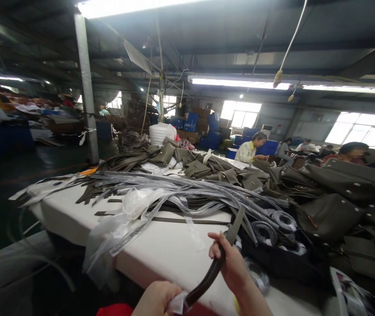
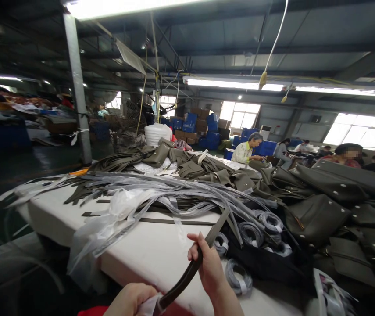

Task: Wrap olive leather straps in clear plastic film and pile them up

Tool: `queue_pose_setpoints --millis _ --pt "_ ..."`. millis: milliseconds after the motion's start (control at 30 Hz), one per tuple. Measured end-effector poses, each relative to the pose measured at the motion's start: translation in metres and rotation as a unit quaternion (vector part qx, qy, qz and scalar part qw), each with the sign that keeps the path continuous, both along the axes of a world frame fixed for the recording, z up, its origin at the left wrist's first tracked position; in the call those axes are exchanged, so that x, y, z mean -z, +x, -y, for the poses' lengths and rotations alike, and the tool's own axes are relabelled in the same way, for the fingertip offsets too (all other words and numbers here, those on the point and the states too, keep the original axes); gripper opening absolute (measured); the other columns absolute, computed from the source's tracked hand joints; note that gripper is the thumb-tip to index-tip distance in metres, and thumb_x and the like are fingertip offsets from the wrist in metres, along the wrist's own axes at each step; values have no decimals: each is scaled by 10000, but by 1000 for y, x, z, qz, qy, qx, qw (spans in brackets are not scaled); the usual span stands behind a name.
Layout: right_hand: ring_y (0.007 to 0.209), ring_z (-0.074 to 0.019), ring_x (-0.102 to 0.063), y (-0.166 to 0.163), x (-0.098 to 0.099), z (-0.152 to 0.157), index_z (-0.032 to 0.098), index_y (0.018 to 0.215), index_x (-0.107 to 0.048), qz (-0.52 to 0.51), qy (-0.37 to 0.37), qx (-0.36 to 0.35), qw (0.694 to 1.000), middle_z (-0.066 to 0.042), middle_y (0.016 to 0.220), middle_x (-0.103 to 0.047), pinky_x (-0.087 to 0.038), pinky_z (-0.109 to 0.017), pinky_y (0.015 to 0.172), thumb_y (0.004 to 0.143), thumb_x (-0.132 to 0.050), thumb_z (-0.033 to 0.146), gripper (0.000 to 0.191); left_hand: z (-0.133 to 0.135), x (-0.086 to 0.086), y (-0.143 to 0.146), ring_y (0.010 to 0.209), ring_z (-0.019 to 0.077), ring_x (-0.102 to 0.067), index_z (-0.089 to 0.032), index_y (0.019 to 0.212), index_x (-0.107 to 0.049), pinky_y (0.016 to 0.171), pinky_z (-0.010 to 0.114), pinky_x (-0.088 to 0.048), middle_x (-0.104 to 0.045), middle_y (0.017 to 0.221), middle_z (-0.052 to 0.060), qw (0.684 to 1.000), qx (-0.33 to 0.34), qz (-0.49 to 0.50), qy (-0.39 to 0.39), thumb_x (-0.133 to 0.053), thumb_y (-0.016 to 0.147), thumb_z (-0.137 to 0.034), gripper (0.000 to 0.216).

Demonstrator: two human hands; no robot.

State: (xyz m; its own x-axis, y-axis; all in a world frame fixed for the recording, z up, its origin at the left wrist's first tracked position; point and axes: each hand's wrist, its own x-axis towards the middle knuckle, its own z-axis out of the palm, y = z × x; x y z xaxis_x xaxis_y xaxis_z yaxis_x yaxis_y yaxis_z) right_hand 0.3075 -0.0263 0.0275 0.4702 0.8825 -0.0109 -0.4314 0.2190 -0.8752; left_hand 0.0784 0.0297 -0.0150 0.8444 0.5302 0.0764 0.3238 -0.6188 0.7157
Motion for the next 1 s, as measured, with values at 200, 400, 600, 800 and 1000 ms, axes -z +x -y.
queue_pose_setpoints --millis 200,400,600,800,1000 --pt "775 -231 -619 -12 -28 10 192 1030 -792 215 2 66 974 -82 744 -718 -442 -360 769 866 -502 756 655 -8 -50 27 629 143 -532 -185 604 -512 549 224 -300 -576 621 -14 997 -48 50 -27 -475 816 -230 219" --pt "1135 -293 -618 -19 -71 16 254 1097 -780 309 -2 -38 950 -90 1151 -744 -401 -427 1034 847 -611 683 525 -17 -113 64 609 132 -500 -177 626 -548 566 224 -305 -576 623 -16 988 -1 154 28 -479 805 -207 194" --pt "926 -268 -678 35 -129 21 164 980 -798 144 36 53 987 -105 925 -775 -445 -440 982 714 -777 627 534 -19 -139 94 608 138 -524 -171 625 -581 542 220 -288 -585 605 -18 990 24 132 51 -485 773 -161 177" --pt "990 -297 -672 32 -153 38 178 942 -806 275 17 -4 961 -100 940 -773 -456 -467 973 727 -761 636 508 -14 -183 131 729 156 -592 -166 655 -606 670 221 -392 -656 746 8 965 113 227 71 -463 762 -117 185" --pt "922 -276 -706 79 -191 54 136 903 -802 217 67 138 964 -132 886 -781 -473 -440 965 714 -767 646 544 -7 -195 157 626 145 -526 -165 623 -585 565 231 -305 -570 615 -16 978 57 176 102 -505 771 -173 168"
